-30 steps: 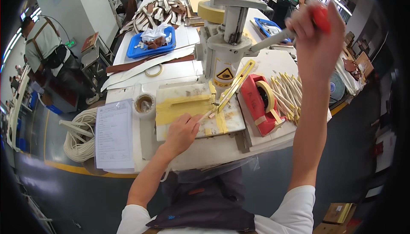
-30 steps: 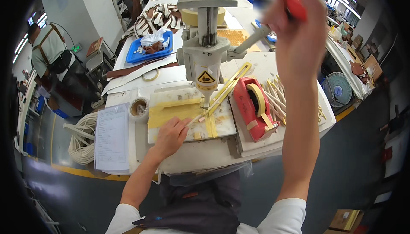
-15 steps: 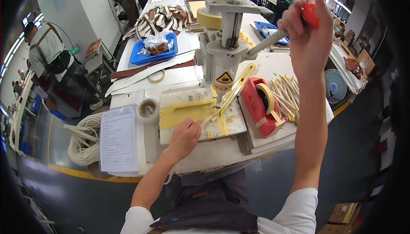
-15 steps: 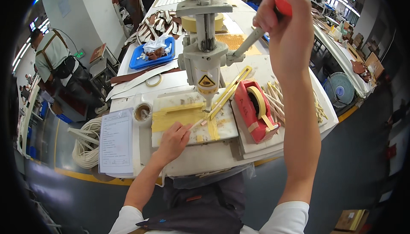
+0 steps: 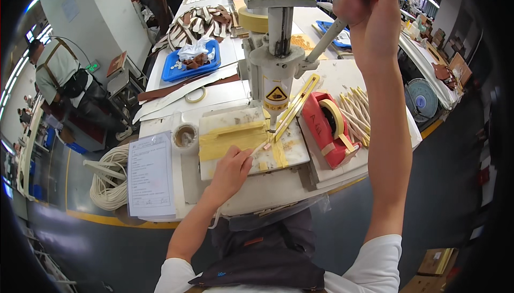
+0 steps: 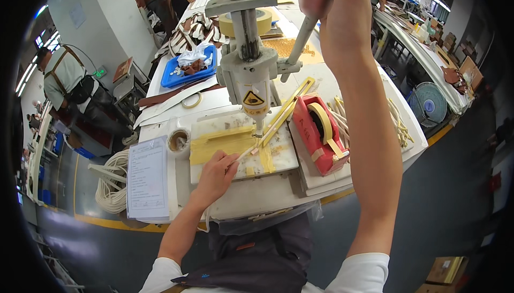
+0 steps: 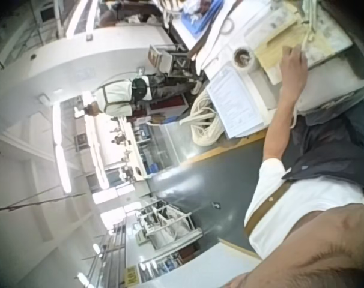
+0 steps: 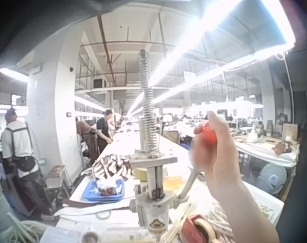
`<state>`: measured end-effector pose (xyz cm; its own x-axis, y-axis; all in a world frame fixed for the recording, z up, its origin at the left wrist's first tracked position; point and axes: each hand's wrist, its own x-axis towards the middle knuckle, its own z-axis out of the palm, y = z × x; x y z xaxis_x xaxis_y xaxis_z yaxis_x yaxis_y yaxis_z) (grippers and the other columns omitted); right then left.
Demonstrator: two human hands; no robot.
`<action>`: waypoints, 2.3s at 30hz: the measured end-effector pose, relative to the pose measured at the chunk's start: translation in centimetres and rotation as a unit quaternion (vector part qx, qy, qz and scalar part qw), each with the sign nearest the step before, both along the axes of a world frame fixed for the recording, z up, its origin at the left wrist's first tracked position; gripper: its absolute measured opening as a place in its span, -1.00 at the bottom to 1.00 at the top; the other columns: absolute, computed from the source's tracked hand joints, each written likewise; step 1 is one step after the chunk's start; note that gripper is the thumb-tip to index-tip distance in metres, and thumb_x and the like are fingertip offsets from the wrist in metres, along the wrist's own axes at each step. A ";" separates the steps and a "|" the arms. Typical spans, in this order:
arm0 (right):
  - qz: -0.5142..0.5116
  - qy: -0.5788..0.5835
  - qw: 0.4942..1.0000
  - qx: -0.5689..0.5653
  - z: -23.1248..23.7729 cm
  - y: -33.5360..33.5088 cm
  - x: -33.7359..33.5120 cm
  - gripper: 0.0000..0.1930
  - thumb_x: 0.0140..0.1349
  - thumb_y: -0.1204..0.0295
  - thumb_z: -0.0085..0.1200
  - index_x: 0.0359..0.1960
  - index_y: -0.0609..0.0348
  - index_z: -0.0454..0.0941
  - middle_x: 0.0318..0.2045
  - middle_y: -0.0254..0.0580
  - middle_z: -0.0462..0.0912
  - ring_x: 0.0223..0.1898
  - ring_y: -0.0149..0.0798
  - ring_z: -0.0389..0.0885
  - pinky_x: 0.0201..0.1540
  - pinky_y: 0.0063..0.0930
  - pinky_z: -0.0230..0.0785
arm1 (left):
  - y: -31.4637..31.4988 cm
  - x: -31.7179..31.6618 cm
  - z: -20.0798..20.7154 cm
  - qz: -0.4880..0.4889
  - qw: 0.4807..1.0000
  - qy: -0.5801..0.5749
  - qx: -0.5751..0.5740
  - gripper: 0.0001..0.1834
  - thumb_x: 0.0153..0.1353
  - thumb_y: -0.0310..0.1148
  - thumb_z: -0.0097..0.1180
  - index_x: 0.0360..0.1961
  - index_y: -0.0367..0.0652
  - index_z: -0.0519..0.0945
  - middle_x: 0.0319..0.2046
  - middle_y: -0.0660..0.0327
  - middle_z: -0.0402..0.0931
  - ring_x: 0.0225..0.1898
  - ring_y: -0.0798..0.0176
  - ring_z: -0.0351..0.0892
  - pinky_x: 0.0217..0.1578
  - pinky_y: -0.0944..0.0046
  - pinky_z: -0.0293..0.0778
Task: The person inserts a white cable into a yellow plastic housing and secures it using a manual press machine. They repeat this process for multiple cables, placing the finished units on a pile to the right of the workstation.
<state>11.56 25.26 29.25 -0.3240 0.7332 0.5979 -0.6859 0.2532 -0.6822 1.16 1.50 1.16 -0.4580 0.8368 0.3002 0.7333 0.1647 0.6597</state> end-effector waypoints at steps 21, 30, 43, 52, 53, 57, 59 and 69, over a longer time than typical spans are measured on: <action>0.042 0.106 0.953 0.281 -12.9 -3.1 7.1 -0.49 0.39 -0.16 -0.11 -0.26 0.10 0.35 -0.57 -0.29 0.31 -0.45 -0.27 0.25 -0.16 -0.18 0.12 | 1.5 0.1 -0.8 0.010 1.000 0.011 0.001 -0.76 0.32 -0.43 0.15 -0.06 -0.29 0.71 -0.39 0.04 0.52 -0.38 0.00 0.58 -0.32 0.11 0.49; -0.002 0.093 0.960 0.264 -17.0 -4.5 8.2 -0.50 0.35 -0.16 -0.02 -0.32 0.06 0.38 -0.53 -0.27 0.39 -0.39 -0.21 0.36 0.12 -0.01 0.18 | 1.6 0.0 -1.0 0.007 1.000 0.003 0.007 -0.76 0.30 -0.43 0.19 -0.07 -0.31 0.71 -0.40 0.03 0.52 -0.42 0.04 0.56 -0.35 0.13 0.47; 0.010 -0.002 0.981 0.194 -7.7 -2.0 6.3 -0.54 0.45 -0.02 -0.11 -0.25 0.22 0.44 -0.48 -0.26 0.38 -0.37 -0.28 0.34 -0.09 -0.30 0.20 | 0.1 0.4 0.2 0.079 0.987 -0.142 0.015 -0.72 0.31 -0.40 0.26 -0.02 -0.32 0.68 -0.47 0.22 0.56 -0.52 0.43 0.41 -0.47 0.37 0.36; 0.013 -0.169 0.968 0.185 -3.5 1.9 2.9 -0.35 0.33 0.39 0.09 0.42 0.38 0.21 -0.08 -0.18 0.56 -0.03 -0.33 0.52 0.09 -0.42 0.32 | -8.0 2.6 1.0 0.116 0.983 -0.121 0.072 -0.77 0.31 -0.38 0.27 -0.06 -0.25 0.68 -0.49 0.17 0.62 -0.49 0.36 0.59 -0.44 0.32 0.49; -0.010 -0.201 0.963 0.178 -4.7 0.8 3.1 -0.29 0.31 0.40 0.13 0.46 0.35 0.17 0.04 -0.11 0.60 0.06 -0.29 0.56 0.14 -0.39 0.35 | -9.4 2.9 1.0 0.124 0.976 -0.160 0.085 -0.77 0.32 -0.40 0.27 -0.05 -0.27 0.67 -0.48 0.17 0.63 -0.48 0.36 0.60 -0.43 0.33 0.50; -0.275 -0.354 0.784 0.430 -13.9 -4.5 5.3 -0.54 0.13 0.48 0.25 0.09 0.39 0.55 0.02 0.21 0.61 0.05 0.16 0.60 0.09 -0.14 0.49 | -13.7 4.2 1.6 0.122 0.950 -0.270 0.095 -0.76 0.37 -0.46 0.20 -0.01 -0.37 0.61 -0.33 0.13 0.68 -0.41 0.37 0.66 -0.35 0.40 0.56; -0.132 -0.499 0.742 0.428 -17.8 -5.6 6.4 -0.63 0.15 0.48 0.24 0.02 0.30 0.66 0.16 0.19 0.55 0.14 0.13 0.56 0.23 -0.14 0.41 | -14.6 4.8 1.6 0.099 0.904 -0.399 0.120 -0.76 0.39 -0.45 0.18 0.00 -0.37 0.62 -0.36 0.18 0.64 -0.43 0.41 0.59 -0.40 0.42 0.49; -0.073 -0.546 0.711 0.438 -26.4 -3.7 2.5 -0.68 0.10 0.47 0.14 -0.09 0.19 0.73 0.22 0.19 0.48 0.26 0.18 0.44 0.26 -0.08 0.40 | -15.1 4.4 0.5 -0.019 0.764 -0.638 0.096 -0.65 0.54 -0.37 -0.07 0.08 -0.47 0.59 -0.45 0.22 0.53 -0.51 0.49 0.38 -0.51 0.53 0.27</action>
<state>14.03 21.57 2.88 -0.9040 0.3086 0.2958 0.2085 0.9224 -0.3251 5.52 -13.65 1.69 -0.4566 0.8532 -0.2521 -0.5247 -0.0294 0.8508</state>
